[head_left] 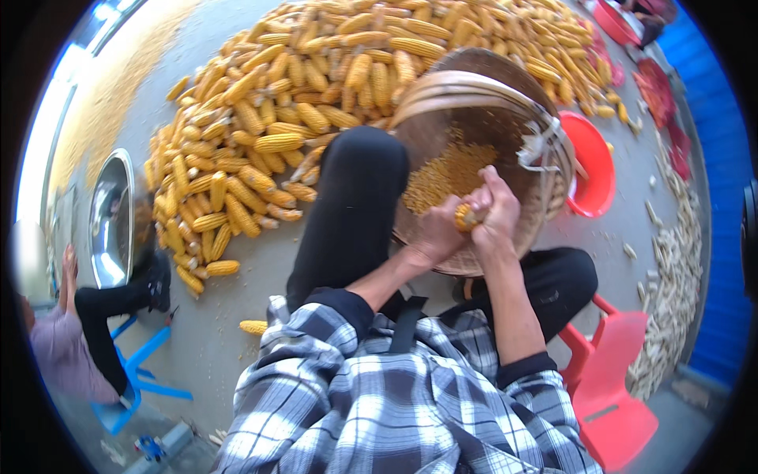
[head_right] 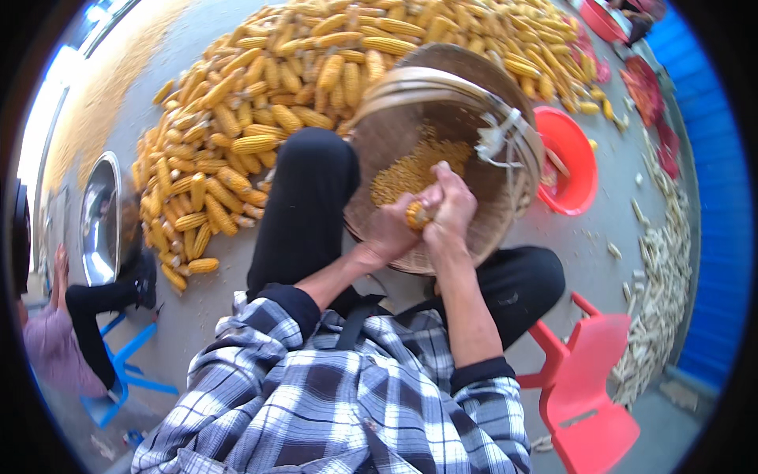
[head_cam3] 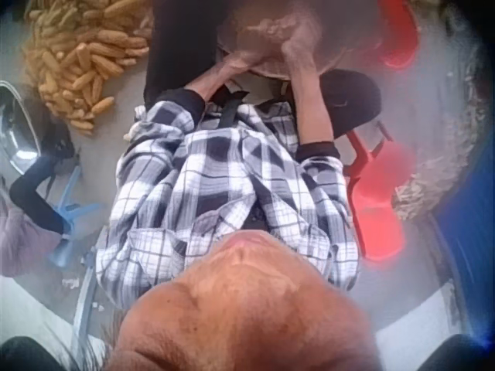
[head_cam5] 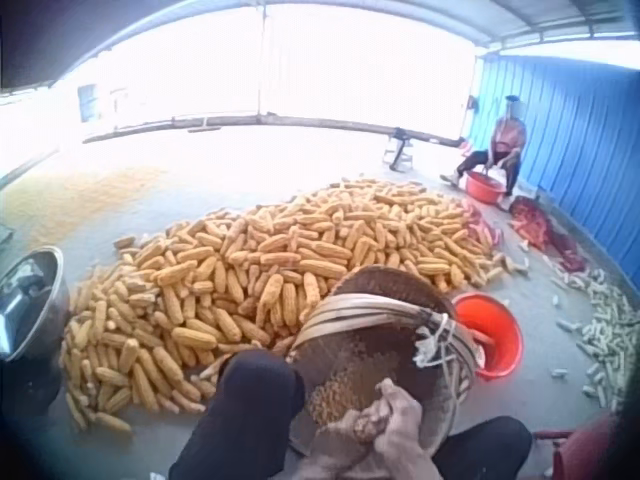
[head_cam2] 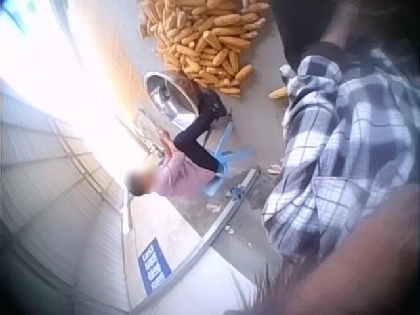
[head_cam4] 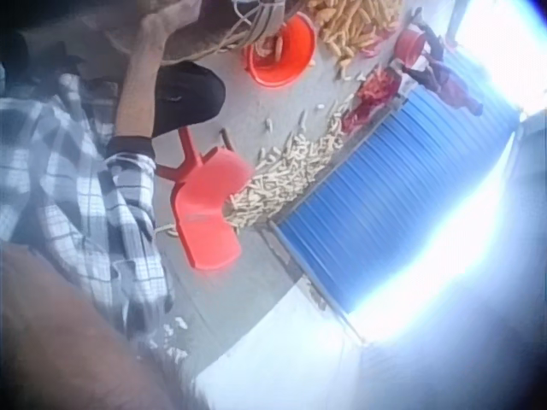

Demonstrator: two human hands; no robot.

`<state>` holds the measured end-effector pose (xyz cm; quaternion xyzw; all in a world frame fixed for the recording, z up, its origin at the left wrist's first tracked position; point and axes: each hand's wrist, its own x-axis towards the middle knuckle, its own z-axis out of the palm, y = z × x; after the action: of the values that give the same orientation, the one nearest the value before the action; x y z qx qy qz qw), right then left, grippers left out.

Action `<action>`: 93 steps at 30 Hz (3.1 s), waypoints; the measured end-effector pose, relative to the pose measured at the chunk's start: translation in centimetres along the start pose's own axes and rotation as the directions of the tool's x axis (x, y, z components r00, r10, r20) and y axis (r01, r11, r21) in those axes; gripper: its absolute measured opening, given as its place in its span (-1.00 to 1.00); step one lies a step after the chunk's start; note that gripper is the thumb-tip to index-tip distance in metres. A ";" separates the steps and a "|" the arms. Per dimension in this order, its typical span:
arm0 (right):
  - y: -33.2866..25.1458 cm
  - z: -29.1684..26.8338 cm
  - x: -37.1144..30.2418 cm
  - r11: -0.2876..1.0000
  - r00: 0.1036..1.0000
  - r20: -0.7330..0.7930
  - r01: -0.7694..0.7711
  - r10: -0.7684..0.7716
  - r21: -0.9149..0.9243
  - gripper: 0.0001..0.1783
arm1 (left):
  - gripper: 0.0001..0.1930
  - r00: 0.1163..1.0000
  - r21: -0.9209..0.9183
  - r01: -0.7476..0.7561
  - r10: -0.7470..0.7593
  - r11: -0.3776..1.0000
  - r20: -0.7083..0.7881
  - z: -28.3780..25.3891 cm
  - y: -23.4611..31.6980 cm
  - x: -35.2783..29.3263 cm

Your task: The person sits on the floor and shucks corn cobs by hand, removing kernels into a woven basket. They repeatedly pick up cobs from a large pile, strip the kernels, and place the bare cobs aside.

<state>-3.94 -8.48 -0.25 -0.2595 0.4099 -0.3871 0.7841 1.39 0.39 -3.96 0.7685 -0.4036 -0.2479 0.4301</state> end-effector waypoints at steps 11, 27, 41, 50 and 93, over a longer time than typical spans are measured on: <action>-3.1 0.0 0.3 0.983 0.973 0.220 -0.022 0.064 -0.185 -0.39 | -0.50 0.819 -0.525 0.536 -0.255 0.661 0.515 -3.6 2.1 1.8; -2.1 1.1 -1.9 0.995 0.903 0.426 -0.013 0.052 -0.095 -0.48 | -0.60 0.999 -0.687 0.006 0.022 0.726 0.033 -1.3 0.4 1.1; -1.0 -0.4 -1.3 0.987 0.903 0.402 -0.161 0.150 -0.004 -0.61 | -0.53 0.866 -0.700 0.486 -0.181 0.523 0.466 -4.3 3.9 0.6; -2.1 0.9 -2.0 0.963 0.909 0.412 0.055 0.061 -0.264 -0.53 | -0.59 0.921 -0.685 0.380 -0.184 0.622 0.344 -3.9 2.4 1.3; -5.5 0.6 -3.0 0.827 0.816 0.575 0.360 -0.056 -0.431 -0.65 | -0.71 0.672 -0.617 0.693 -0.026 0.374 0.740 -8.0 4.8 0.5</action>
<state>-6.73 -9.04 5.36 -0.6049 0.2295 -0.2591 0.7171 5.48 2.22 4.18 0.3802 -0.1411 -0.7477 0.5258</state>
